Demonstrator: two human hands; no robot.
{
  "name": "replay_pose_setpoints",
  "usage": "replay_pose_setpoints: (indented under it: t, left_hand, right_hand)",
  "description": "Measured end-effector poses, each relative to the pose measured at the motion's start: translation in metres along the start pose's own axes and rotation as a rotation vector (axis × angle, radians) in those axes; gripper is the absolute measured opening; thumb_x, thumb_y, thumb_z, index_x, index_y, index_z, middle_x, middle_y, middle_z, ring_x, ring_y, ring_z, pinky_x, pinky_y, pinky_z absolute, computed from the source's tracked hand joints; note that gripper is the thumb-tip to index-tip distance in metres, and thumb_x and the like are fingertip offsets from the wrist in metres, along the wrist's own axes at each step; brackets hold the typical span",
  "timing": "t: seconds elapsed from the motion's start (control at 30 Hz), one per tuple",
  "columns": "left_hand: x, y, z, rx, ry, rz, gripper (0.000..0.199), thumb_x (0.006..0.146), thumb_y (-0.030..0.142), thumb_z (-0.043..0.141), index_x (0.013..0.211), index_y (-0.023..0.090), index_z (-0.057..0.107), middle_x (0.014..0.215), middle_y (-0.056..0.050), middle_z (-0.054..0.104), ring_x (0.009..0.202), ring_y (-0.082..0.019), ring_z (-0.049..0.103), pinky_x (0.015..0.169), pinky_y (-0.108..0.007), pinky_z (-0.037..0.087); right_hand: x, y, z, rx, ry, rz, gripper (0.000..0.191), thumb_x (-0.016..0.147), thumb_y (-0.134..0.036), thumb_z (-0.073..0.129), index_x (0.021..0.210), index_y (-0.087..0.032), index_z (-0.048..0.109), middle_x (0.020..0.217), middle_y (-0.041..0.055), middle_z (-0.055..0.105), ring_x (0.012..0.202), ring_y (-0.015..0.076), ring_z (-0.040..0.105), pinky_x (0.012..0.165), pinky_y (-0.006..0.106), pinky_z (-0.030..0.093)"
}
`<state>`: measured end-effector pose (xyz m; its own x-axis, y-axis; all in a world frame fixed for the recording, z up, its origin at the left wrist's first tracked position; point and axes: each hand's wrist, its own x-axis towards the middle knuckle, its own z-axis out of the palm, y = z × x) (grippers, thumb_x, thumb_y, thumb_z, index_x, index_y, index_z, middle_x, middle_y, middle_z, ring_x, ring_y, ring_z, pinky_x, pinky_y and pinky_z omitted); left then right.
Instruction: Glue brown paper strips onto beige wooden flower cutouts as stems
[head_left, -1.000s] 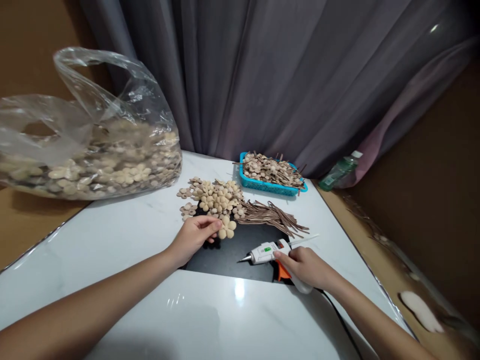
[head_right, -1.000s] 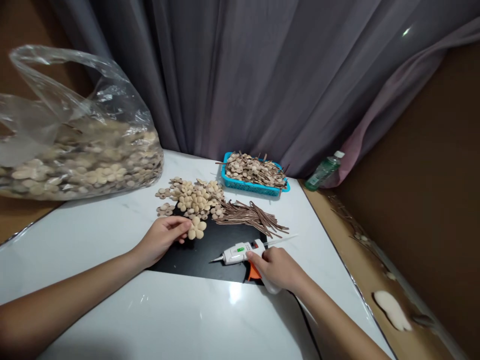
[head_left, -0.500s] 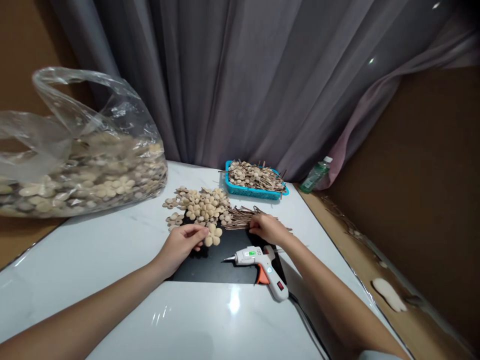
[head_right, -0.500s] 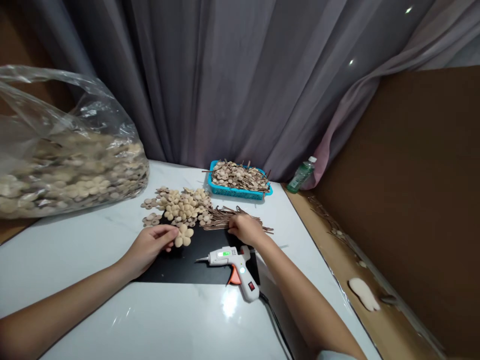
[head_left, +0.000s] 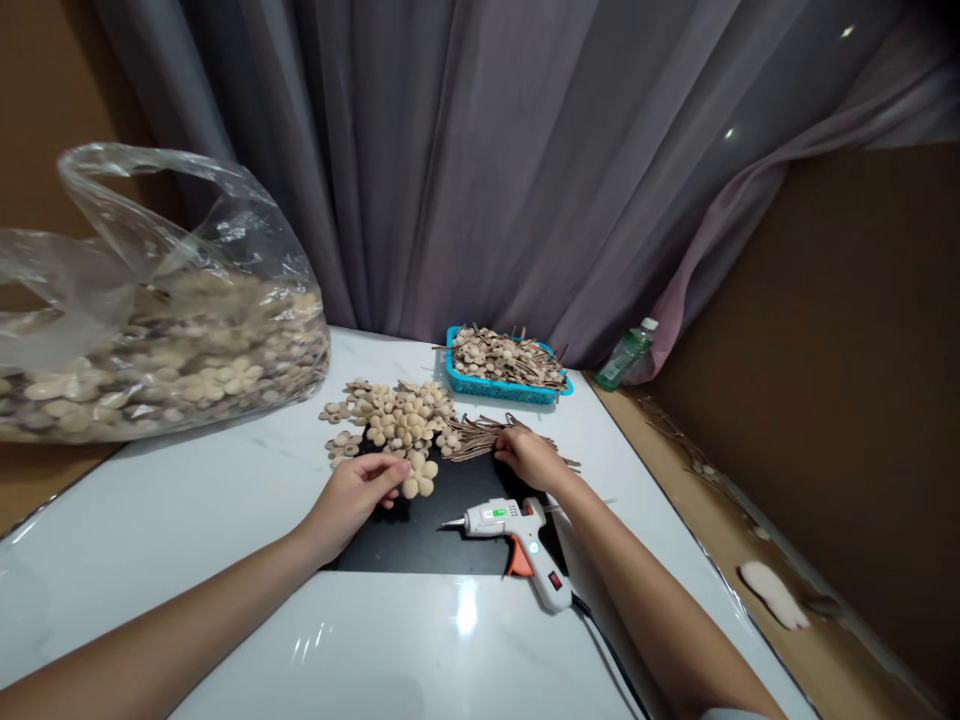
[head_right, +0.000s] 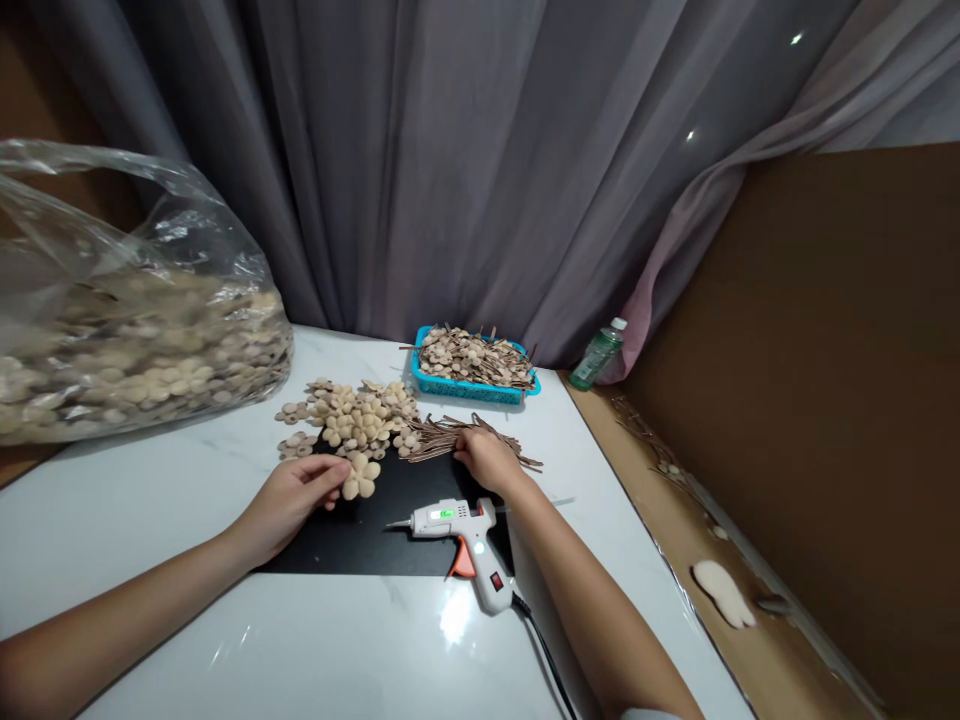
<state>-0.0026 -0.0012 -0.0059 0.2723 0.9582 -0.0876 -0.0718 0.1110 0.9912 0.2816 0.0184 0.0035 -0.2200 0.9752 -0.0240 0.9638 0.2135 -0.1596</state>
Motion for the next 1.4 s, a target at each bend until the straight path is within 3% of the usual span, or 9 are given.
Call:
replay_pose_setpoints:
  t: [0.27,0.43,0.53,0.77,0.97,1.13,1.2,1.4]
  left_hand:
    - [0.0,-0.001,-0.002,0.012,-0.016,0.0,0.036,0.067,0.045,0.073,0.082,0.013,0.07,0.065,-0.001,0.062,0.057,-0.01,0.049,0.049,-0.018,0.041]
    - [0.001,-0.002,-0.001,0.009,-0.026,0.003,0.035,0.068,0.046,0.072,0.081,0.013,0.069,0.065,-0.001,0.062,0.056,-0.009,0.048,0.048,-0.018,0.041]
    - [0.0,-0.002,-0.001,0.016,-0.032,0.01,0.035,0.07,0.046,0.071,0.081,0.013,0.069,0.065,-0.001,0.061,0.056,-0.01,0.048,0.048,-0.018,0.041]
    - [-0.004,0.002,0.001,0.063,-0.056,0.055,0.035,0.07,0.047,0.07,0.078,0.014,0.069,0.063,-0.002,0.062,0.055,-0.012,0.05,0.049,-0.02,0.041]
    - [-0.006,0.004,0.002,0.06,-0.047,0.061,0.035,0.069,0.048,0.07,0.077,0.014,0.069,0.062,-0.003,0.065,0.053,-0.012,0.052,0.049,-0.021,0.041]
    - [-0.005,0.001,0.0,0.051,-0.051,0.065,0.034,0.07,0.047,0.07,0.08,0.015,0.069,0.064,-0.003,0.066,0.054,-0.012,0.054,0.049,-0.021,0.041]
    - [-0.005,0.001,0.0,0.044,-0.069,0.075,0.033,0.07,0.047,0.07,0.08,0.015,0.07,0.063,-0.003,0.067,0.054,-0.012,0.054,0.049,-0.021,0.041]
    - [-0.006,0.003,0.0,0.043,-0.084,0.11,0.033,0.072,0.047,0.068,0.079,0.015,0.07,0.062,-0.003,0.065,0.054,-0.012,0.052,0.05,-0.022,0.04]
  right_hand:
    - [0.006,0.005,0.004,0.08,0.085,-0.03,0.03,0.09,-0.031,0.054,0.116,-0.015,0.054,0.116,0.0081,0.058,0.097,0.0199,0.06,0.081,0.04,0.052]
    - [0.005,0.002,0.005,0.129,0.147,-0.04,0.008,0.086,-0.02,0.057,0.088,-0.015,0.063,0.092,0.0056,0.062,0.086,0.0178,0.059,0.077,0.033,0.048]
    - [0.003,0.001,0.002,0.175,0.199,-0.043,0.008,0.083,-0.014,0.055,0.079,-0.017,0.062,0.086,0.0059,0.061,0.084,0.0184,0.058,0.076,0.03,0.045]
    - [-0.012,-0.007,-0.014,0.313,0.318,-0.017,0.017,0.088,-0.023,0.044,0.092,-0.019,0.06,0.075,0.002,0.066,0.067,0.0163,0.059,0.061,0.024,0.043]
    - [-0.011,-0.006,-0.01,0.313,0.417,0.047,0.022,0.085,-0.018,0.045,0.091,-0.021,0.066,0.08,0.0039,0.071,0.074,0.0195,0.065,0.069,0.027,0.046]
    - [-0.01,0.002,-0.009,0.27,0.513,0.083,0.021,0.083,-0.02,0.049,0.086,-0.019,0.07,0.096,0.009,0.069,0.087,0.0215,0.063,0.079,0.031,0.047]
    - [-0.011,0.003,-0.009,0.264,0.528,0.088,0.021,0.082,-0.02,0.05,0.086,-0.019,0.07,0.091,0.0086,0.069,0.084,0.0213,0.064,0.079,0.031,0.047]
    - [-0.011,0.003,-0.012,0.285,0.546,0.086,0.032,0.081,-0.021,0.05,0.11,-0.017,0.063,0.074,0.0032,0.068,0.065,0.0179,0.062,0.068,0.03,0.048]
